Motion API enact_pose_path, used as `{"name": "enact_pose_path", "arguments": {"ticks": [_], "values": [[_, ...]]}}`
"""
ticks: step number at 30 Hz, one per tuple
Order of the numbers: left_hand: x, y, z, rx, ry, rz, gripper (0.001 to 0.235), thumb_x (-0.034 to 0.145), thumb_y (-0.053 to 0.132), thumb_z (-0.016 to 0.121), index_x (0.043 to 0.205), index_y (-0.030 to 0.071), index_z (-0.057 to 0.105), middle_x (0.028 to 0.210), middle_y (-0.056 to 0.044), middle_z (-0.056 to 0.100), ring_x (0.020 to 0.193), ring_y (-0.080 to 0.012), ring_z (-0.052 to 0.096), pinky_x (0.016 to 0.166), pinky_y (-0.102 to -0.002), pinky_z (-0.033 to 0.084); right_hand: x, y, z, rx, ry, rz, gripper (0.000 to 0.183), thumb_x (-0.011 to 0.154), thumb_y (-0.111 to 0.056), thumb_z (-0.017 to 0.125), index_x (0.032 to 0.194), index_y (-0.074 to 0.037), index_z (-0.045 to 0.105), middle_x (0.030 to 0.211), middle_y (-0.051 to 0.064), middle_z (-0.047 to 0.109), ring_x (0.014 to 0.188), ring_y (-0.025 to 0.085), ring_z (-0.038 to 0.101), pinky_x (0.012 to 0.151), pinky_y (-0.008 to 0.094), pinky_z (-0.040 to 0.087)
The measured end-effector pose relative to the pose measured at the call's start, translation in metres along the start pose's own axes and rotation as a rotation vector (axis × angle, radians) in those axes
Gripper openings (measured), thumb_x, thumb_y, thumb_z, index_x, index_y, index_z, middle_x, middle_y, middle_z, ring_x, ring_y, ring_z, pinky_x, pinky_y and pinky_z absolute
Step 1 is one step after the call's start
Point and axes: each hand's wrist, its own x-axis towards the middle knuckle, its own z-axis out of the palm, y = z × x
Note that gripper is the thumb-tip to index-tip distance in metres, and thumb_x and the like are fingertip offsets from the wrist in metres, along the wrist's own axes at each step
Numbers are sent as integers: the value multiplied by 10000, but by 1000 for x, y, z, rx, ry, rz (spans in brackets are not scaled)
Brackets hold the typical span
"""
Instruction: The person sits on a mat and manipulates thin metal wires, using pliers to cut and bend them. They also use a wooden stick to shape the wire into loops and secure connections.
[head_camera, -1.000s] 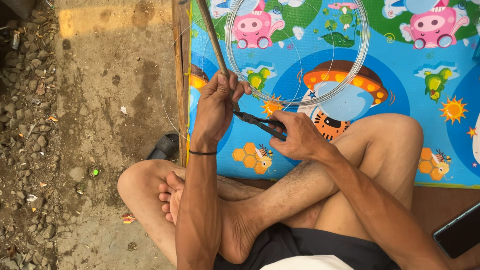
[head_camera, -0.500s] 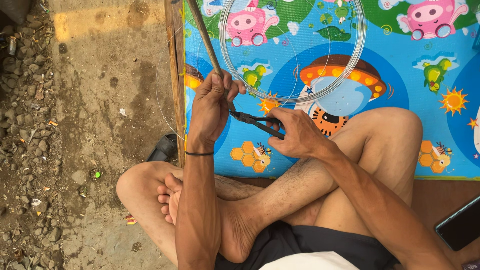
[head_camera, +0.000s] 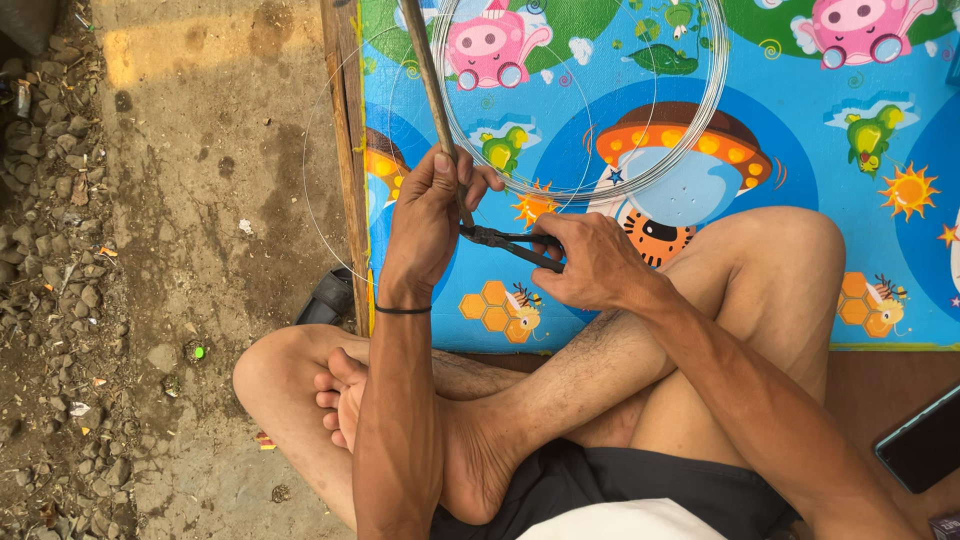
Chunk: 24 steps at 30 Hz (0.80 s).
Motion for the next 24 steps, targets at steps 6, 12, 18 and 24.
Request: {"name": "enact_pose_path", "arguments": {"ticks": [6,12,18,24], "values": [[-1,-1,1,44,-6,-24,378,1110,402,432,941,77,526,788,-45,508,885,-189,582,891,-348,458,1,0,0,-27,-11,14,239,702,-237,724,825,-36,682,616,92,629,549,252,644,567,400,510],[0,0,0,87,1,-40,385,1124,408,421,947,84,529,804,-58,553,868,-171,564,813,-309,429,4,1,0,-68,-10,-13,247,710,-253,730,800,-32,669,654,128,669,621,290,676,625,425,530],[-1,-1,2,227,14,-25,402,1119,431,428,935,92,539,769,-50,564,843,-156,602,728,-275,411,8,0,-1,-59,-85,73,245,716,-250,729,800,-28,667,657,124,678,626,290,688,646,433,536],[-1,0,3,283,29,-44,399,1100,451,436,928,109,546,722,-19,536,894,-150,671,668,-258,385,8,-1,-6,-78,-138,127,251,717,-255,740,816,-32,683,652,135,683,627,302,686,655,429,535]]}}
